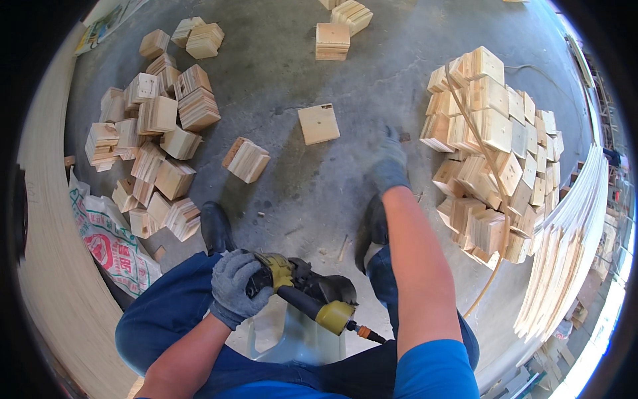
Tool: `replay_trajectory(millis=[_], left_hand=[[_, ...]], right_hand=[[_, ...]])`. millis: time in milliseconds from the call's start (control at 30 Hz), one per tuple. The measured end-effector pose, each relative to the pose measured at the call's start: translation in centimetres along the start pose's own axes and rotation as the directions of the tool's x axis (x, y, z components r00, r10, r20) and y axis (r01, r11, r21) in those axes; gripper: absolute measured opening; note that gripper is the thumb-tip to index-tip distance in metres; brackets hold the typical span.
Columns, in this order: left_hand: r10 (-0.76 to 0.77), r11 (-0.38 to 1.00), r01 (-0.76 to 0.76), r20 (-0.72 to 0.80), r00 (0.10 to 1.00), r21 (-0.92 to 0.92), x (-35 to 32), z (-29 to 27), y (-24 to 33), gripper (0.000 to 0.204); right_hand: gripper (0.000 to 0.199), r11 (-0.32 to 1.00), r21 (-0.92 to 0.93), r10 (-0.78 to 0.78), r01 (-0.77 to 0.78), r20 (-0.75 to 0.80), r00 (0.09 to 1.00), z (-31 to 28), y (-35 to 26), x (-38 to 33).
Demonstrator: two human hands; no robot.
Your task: The person uses a pneumatic nail gun to fasten small wooden blocks together, then uses a hammer to tap the blocks into alignment. The person repeatedly picks up blocks, aligns them, and drives nails, occasionally inspecting the assembled pieces.
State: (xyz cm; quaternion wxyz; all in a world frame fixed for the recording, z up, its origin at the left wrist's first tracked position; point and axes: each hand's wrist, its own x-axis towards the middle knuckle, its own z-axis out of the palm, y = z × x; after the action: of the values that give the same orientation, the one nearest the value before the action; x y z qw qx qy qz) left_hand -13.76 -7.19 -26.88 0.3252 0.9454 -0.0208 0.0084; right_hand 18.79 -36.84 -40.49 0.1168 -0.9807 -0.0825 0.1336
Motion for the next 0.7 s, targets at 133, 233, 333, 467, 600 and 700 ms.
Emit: replay_trajectory(millis=[133,233,333,467,600,700], left_hand=[[-0.019,1.000,0.019,-0.008,1.000,-0.003,0.2,-0.2,0.1,0.055],[-0.031,0.999,0.031,-0.005,0.999,-0.009,0.1,0.0,-0.1,0.055],[-0.037,0.999,0.037,0.000,0.999,-0.023,0.0,-0.1,-0.5,0.055],[-0.059,0.998,0.059,-0.007,0.998,-0.024,-0.2,-0.2,-0.7,0.055],[-0.071,0.997,0.071,-0.009,0.997,-0.004,-0.5,-0.2,-0.7,0.056],[-0.078,0.997,0.078,-0.013,0.997,-0.013,-0.8,-0.2,-0.7,0.057]], right_hand=[[0.111,0.994,0.095,-0.061,0.053,0.084,0.995,0.5,-9.7,2.0],[0.115,0.995,0.100,-0.022,0.017,0.053,0.998,2.9,-11.8,2.9],[0.115,0.986,0.164,-0.008,0.011,-0.019,1.000,5.3,-11.4,2.8],[0.098,0.909,0.412,0.025,-0.054,0.075,0.997,5.1,-9.5,2.8],[0.064,-0.243,0.758,0.121,-0.605,0.643,0.756,4.8,-10.0,1.7],[0.052,-0.293,0.663,0.275,-0.689,0.749,0.603,6.4,-10.3,1.3]])
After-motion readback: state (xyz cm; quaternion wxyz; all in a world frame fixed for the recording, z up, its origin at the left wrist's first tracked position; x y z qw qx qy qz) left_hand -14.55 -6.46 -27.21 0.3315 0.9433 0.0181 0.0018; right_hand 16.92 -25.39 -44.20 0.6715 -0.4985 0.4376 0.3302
